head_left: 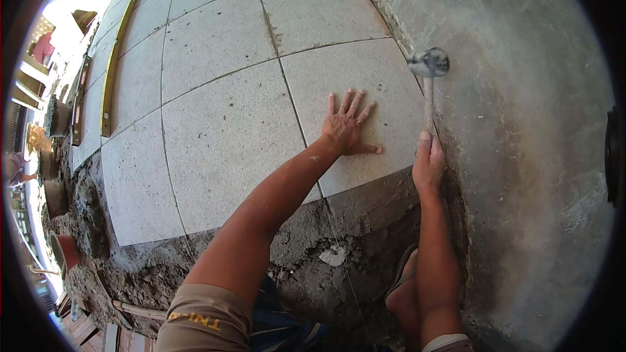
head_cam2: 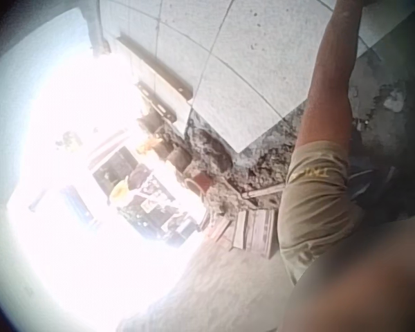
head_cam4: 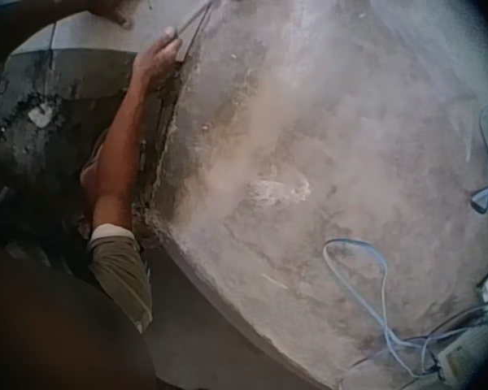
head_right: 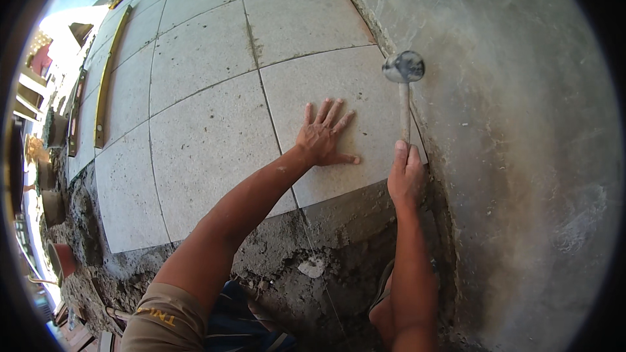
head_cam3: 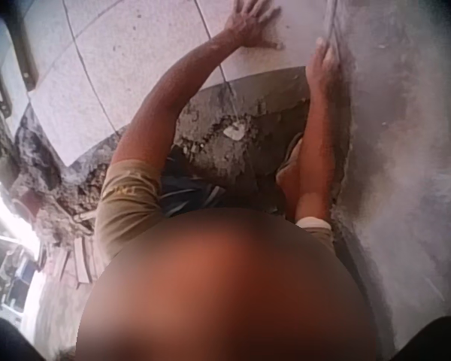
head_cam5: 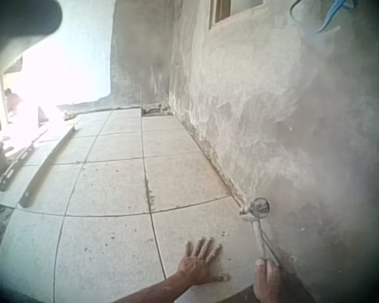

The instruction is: Laying and leveling tiles on a prepared floor surface.

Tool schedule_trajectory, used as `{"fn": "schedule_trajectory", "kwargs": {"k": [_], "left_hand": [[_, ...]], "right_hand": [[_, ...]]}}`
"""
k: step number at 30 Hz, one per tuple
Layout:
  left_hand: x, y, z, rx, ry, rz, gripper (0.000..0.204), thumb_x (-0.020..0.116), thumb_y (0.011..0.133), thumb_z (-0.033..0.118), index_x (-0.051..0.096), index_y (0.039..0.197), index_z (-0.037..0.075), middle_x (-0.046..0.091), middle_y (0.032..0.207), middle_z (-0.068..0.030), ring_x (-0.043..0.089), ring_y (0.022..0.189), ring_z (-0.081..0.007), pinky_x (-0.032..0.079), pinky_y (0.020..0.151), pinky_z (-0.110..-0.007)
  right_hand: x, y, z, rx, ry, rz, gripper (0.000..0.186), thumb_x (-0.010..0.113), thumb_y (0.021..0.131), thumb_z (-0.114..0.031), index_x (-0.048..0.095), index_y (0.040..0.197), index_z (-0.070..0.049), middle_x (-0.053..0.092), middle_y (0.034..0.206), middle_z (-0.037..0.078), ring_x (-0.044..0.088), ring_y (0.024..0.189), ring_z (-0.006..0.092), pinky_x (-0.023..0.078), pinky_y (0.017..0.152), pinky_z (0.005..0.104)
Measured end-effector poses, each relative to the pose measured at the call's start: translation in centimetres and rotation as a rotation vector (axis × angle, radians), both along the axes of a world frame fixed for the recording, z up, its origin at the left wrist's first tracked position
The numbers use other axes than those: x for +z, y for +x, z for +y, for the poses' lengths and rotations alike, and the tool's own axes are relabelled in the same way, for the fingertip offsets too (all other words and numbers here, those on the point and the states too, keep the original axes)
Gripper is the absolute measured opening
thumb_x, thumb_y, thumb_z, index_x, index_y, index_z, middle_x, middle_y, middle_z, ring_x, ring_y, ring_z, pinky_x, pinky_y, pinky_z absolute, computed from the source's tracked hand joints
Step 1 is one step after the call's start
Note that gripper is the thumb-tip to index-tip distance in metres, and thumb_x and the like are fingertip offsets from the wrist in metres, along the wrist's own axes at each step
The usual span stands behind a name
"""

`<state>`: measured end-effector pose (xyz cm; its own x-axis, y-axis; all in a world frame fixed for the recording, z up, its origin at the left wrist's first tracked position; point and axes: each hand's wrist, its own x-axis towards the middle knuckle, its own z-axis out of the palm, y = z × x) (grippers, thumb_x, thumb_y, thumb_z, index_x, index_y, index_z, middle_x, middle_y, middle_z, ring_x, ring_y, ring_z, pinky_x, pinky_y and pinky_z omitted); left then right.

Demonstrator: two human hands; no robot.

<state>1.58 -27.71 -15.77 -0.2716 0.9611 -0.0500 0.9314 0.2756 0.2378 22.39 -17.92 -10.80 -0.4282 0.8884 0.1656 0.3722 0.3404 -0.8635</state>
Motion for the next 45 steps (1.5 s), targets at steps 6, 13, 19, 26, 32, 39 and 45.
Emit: {"fn": "schedule_trajectory", "kwargs": {"k": [6,13,19,26,32,39,45], "left_hand": [[-0.7,0.1,-0.3,0.0,0.065,-0.028,0.129,0.05,0.065,0.098,0.02,0.163,0.021,0.009,0.17,-0.0152,0.004,0.157,-0.0361,0.003,0.122,-0.063],[-0.2,-0.7,0.1,-0.017,0.047,-0.028,0.13,0.056,0.063,0.096,0.023,0.163,0.02,0.011,0.169,-0.0157,0.007,0.156,-0.0374,0.004,0.122,-0.065],[1.4,-0.1,1.1,-0.004,-0.078,-0.046,0.134,0.069,0.057,0.09,0.023,0.163,0.021,0.011,0.17,-0.0141,0.006,0.157,-0.0369,0.006,0.121,-0.067],[1.3,0.6,0.6,0.015,-0.073,-0.052,0.138,0.074,0.051,0.089,0.027,0.161,0.021,0.015,0.169,-0.0137,0.009,0.156,-0.0362,0.009,0.118,-0.071],[1.3,0.0,0.7,0.062,-0.102,-0.026,0.139,0.073,0.048,0.09,0.027,0.161,0.025,0.014,0.17,-0.0089,0.01,0.157,-0.0325,0.01,0.115,-0.075],[0.7,-0.2,0.9,0.063,-0.059,0.006,0.137,0.067,0.051,0.094,0.024,0.162,0.026,0.012,0.171,-0.0063,0.007,0.157,-0.0305,0.006,0.115,-0.076],[-1.3,-0.1,-0.2,0.044,0.02,0.052,0.137,0.056,0.052,0.101,0.02,0.163,0.028,0.009,0.171,-0.0059,0.006,0.158,-0.0295,0.002,0.118,-0.073]], "right_hand": [[-3.5,1.6,-0.4,-0.11,0.104,-0.421,0.061,0.04,0.105,-0.052,0.061,0.106,0.005,0.064,0.102,0.034,0.059,0.101,0.0545,0.045,0.084,0.0578],[-2.3,4.5,0.5,-0.007,0.016,-0.449,0.059,0.043,0.105,-0.05,0.062,0.097,0.006,0.065,0.093,0.03,0.062,0.09,0.0485,0.047,0.08,0.0518],[0.7,6.1,-1.6,-0.084,-0.038,-0.198,0.051,0.047,0.105,-0.043,0.062,0.092,0.004,0.062,0.077,0.019,0.061,0.075,0.0346,0.046,0.071,0.0458],[-0.7,5.5,-3.2,-0.096,0.039,-0.149,0.048,0.044,0.106,-0.042,0.062,0.097,0.002,0.065,0.085,0.025,0.063,0.08,0.0443,0.047,0.071,0.0498],[-3.0,3.9,-6.4,-0.124,-0.04,-0.204,0.054,0.042,0.106,-0.045,0.059,0.099,0.005,0.063,0.09,0.034,0.06,0.093,0.0542,0.046,0.075,0.0569],[-3.0,5.4,-6.4,-0.108,0.072,-0.46,0.05,0.043,0.107,-0.041,0.059,0.098,0.005,0.064,0.088,0.031,0.061,0.088,0.0531,0.046,0.072,0.0537],[-2.6,7.3,-10.3,-0.186,0.078,-0.204,0.042,0.046,0.107,-0.036,0.059,0.098,0.003,0.063,0.083,0.027,0.061,0.08,0.05,0.046,0.068,0.0502]]}}
